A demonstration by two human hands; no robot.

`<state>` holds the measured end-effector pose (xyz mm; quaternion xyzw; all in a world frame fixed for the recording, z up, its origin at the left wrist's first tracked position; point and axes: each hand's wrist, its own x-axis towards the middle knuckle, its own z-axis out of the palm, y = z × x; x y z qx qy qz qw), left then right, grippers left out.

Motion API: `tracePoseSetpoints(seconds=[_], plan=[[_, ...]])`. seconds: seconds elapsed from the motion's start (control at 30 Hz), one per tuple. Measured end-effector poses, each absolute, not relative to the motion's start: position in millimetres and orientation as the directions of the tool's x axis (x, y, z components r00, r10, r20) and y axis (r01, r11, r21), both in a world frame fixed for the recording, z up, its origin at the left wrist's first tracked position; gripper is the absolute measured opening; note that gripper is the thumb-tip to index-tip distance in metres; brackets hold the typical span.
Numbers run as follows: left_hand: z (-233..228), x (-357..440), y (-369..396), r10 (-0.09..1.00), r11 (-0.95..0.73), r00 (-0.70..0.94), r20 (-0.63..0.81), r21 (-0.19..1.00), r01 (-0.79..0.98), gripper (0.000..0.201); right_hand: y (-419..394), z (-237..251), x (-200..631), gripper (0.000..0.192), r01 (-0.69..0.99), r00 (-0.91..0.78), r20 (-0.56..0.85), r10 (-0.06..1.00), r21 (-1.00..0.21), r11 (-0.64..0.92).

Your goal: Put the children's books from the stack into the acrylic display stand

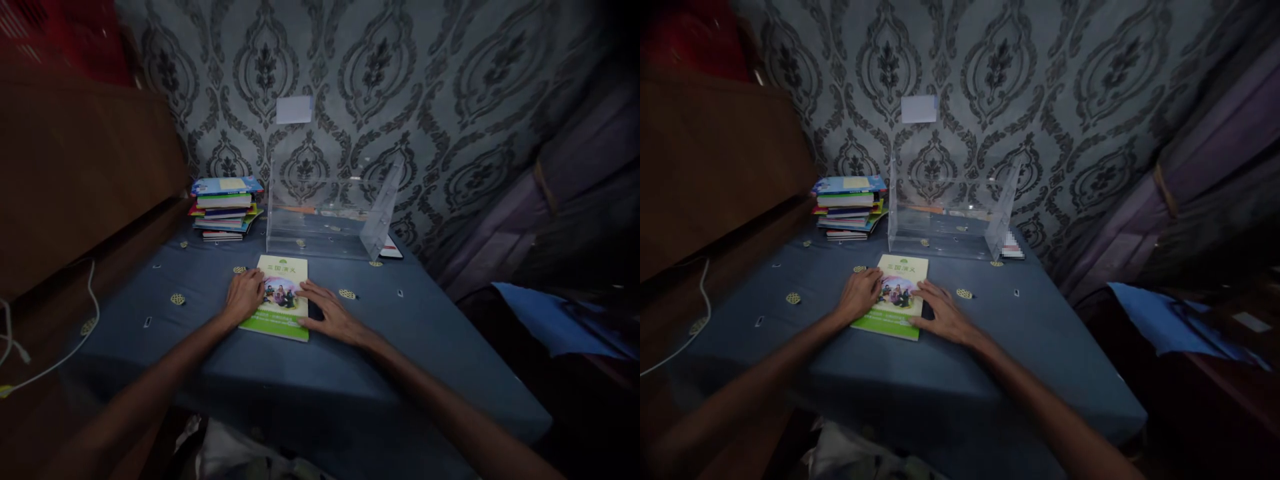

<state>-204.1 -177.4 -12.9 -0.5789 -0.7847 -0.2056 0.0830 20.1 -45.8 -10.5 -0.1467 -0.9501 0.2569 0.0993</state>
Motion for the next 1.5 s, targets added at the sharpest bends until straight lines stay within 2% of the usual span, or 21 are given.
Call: tracePoseSetpoints(seconds=[0.07,0.17,0.3,0.47,0.67,0.93,1.13,1.5], plan=[[-4.9,-204.4,-171.7,0.884,0.247,-0.302,0.356,0.193,0.950,0.015,-42.6,-8.9,7.4,0.061,0.246,-0.925,0.138,0.353,-0.491,0.836],[3.0,-207.2,-158.6,0.898,0.238,-0.281,0.340,0.163,0.958,0.009,-39.4,-6.0,-16.3,0.057,0.240,-0.929,0.159,0.334,-0.429,0.871],[1.2,-210.6,-145.8,0.906,0.219,-0.266,0.329,0.173,0.960,0.016,-23.1,-8.6,-36.4,0.060,0.308,-0.916,0.139,0.377,-0.361,0.880],[-8.5,-213.4,-144.0,0.902,0.205,-0.270,0.338,0.216,0.955,0.024,10.6,-23.6,-33.4,0.069,0.373,-0.875,0.145,0.462,-0.407,0.834],[-18.7,-217.6,-142.1,0.898,0.208,-0.279,0.340,0.231,0.951,0.035,19.8,-31.9,-29.0,0.068,0.342,-0.866,0.197,0.459,-0.435,0.833],[-18.4,-225.4,-134.0,0.944,0.167,-0.204,0.259,0.155,0.974,0.049,22.6,-36.8,-29.0,0.064,0.313,-0.870,0.228,0.438,-0.433,0.846],[-13.1,-229.1,-125.6,0.942,0.105,-0.148,0.301,0.156,0.982,0.047,19.2,-30.9,-27.3,0.063,0.304,-0.880,0.216,0.424,-0.429,0.851],[-15.3,-229.6,-124.2,0.927,0.104,-0.167,0.337,0.198,0.975,0.041,18.5,-29.0,-23.5,0.062,0.316,-0.858,0.232,0.459,-0.467,0.826]])
